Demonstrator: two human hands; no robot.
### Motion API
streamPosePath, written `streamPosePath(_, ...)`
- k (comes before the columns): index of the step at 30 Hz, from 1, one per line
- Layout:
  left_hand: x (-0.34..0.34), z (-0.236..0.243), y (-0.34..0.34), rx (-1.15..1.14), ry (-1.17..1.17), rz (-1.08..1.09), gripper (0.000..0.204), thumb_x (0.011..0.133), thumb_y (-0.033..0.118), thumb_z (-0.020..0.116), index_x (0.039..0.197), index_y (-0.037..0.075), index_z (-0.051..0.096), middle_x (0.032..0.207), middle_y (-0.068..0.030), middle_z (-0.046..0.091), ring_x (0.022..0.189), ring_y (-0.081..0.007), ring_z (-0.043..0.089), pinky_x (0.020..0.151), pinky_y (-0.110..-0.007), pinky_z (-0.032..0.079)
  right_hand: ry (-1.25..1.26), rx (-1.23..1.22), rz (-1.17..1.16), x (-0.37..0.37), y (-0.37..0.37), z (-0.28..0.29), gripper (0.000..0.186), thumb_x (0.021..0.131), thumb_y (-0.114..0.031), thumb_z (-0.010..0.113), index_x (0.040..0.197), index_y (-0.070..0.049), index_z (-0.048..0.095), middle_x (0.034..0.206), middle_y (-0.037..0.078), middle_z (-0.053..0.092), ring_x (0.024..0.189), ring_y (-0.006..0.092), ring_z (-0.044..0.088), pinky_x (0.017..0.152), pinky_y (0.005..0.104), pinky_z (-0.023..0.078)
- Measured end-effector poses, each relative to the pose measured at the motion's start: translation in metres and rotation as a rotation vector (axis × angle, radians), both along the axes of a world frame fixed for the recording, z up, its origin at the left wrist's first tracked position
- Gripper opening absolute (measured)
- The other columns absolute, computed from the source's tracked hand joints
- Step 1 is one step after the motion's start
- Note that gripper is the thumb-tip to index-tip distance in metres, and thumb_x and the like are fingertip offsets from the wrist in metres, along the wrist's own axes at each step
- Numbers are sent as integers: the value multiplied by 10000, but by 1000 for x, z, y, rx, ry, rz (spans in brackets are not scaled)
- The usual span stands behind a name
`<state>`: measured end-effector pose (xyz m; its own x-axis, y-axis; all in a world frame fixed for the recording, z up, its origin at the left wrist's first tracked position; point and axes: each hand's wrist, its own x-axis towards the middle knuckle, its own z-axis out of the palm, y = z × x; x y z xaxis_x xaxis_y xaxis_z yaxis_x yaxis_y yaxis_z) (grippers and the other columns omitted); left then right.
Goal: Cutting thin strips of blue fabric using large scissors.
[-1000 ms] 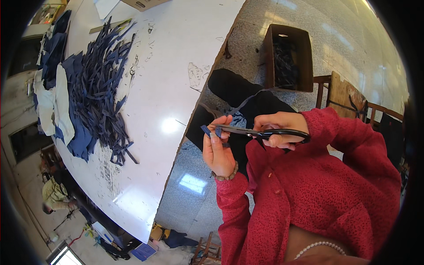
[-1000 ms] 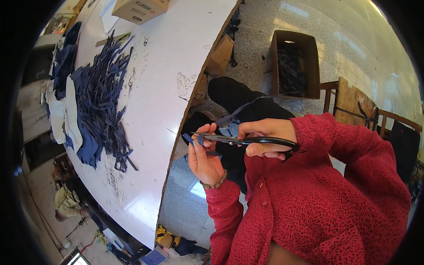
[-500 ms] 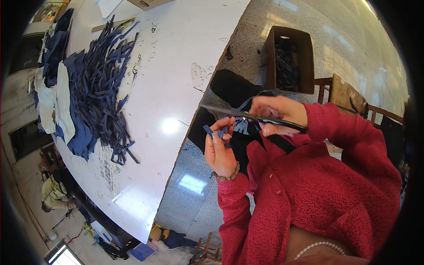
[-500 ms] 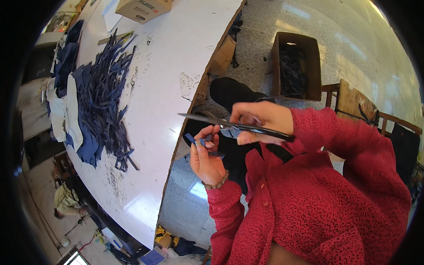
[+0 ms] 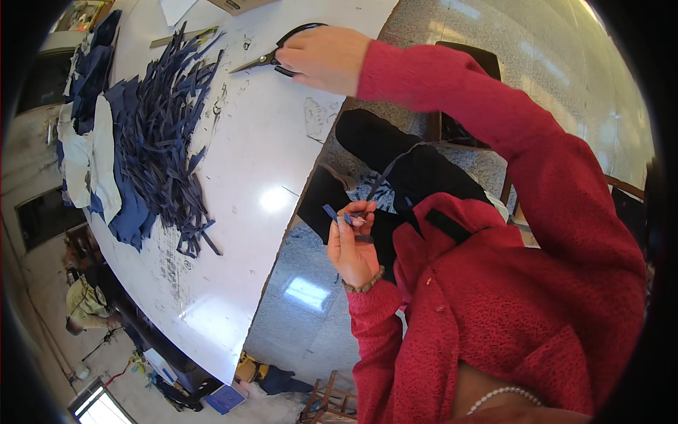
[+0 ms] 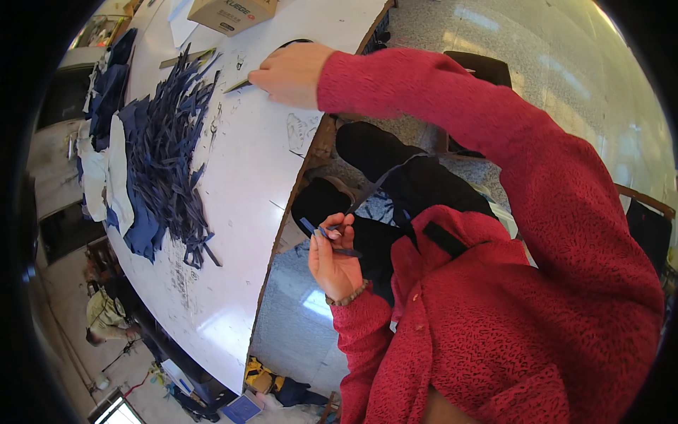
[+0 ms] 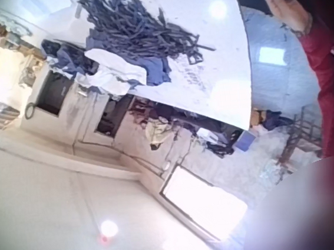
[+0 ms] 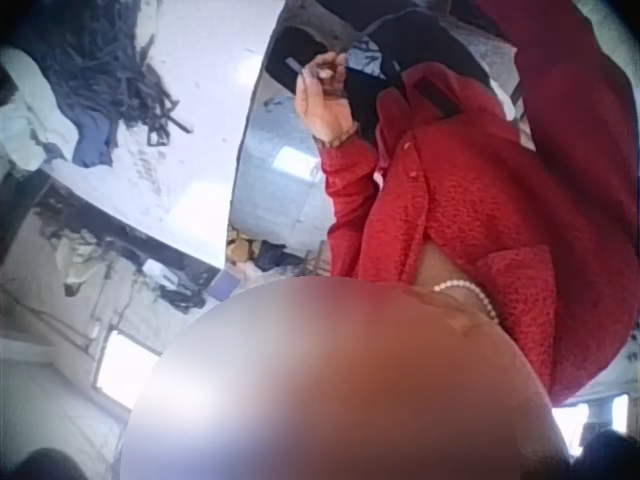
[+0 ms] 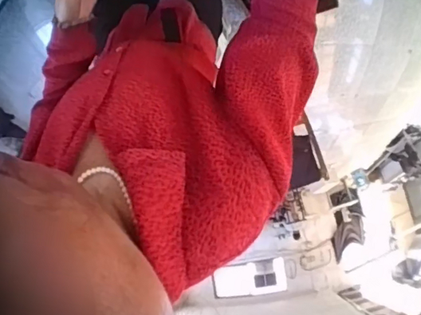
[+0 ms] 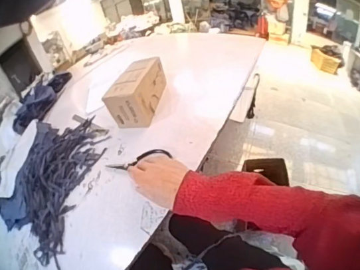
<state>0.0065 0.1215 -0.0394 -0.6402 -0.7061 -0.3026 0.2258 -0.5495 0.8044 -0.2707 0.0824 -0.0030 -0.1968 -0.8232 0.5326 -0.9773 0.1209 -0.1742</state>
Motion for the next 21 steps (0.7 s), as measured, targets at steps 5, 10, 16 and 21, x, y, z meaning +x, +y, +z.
streamPosePath(5,1,0,-2,67,72,-50,257,958,204,410,813,15,507,1048,-161,567,952,-247,598,771,-285,501,-1238,78,527,92,85,-33,270,894,-301,509,899,-34,548,713,83,618,645,251,609,599,359,466)
streamPosePath(10,6,0,-7,66,-80,-71,251,953,211,426,847,8,527,1077,-153,561,942,-214,597,770,-279,482,-1588,501,370,108,123,-46,262,905,-286,511,862,-33,563,637,31,562,573,108,558,543,261,465)
streamPosePath(16,1,-19,4,-698,-628,43,228,931,153,482,975,-21,622,1152,-133,520,889,-173,577,753,-256,456,-1599,212,236,124,124,-36,177,899,-186,532,846,-17,545,624,25,554,523,80,526,492,228,433)
streamPosePath(21,-5,-27,17,-410,-548,190,197,907,132,533,1013,-4,629,928,-51,612,806,-98,575,688,-195,435,-1753,136,113,148,120,-35,158,895,-173,535,854,-20,535,623,31,552,519,98,525,490,249,436)
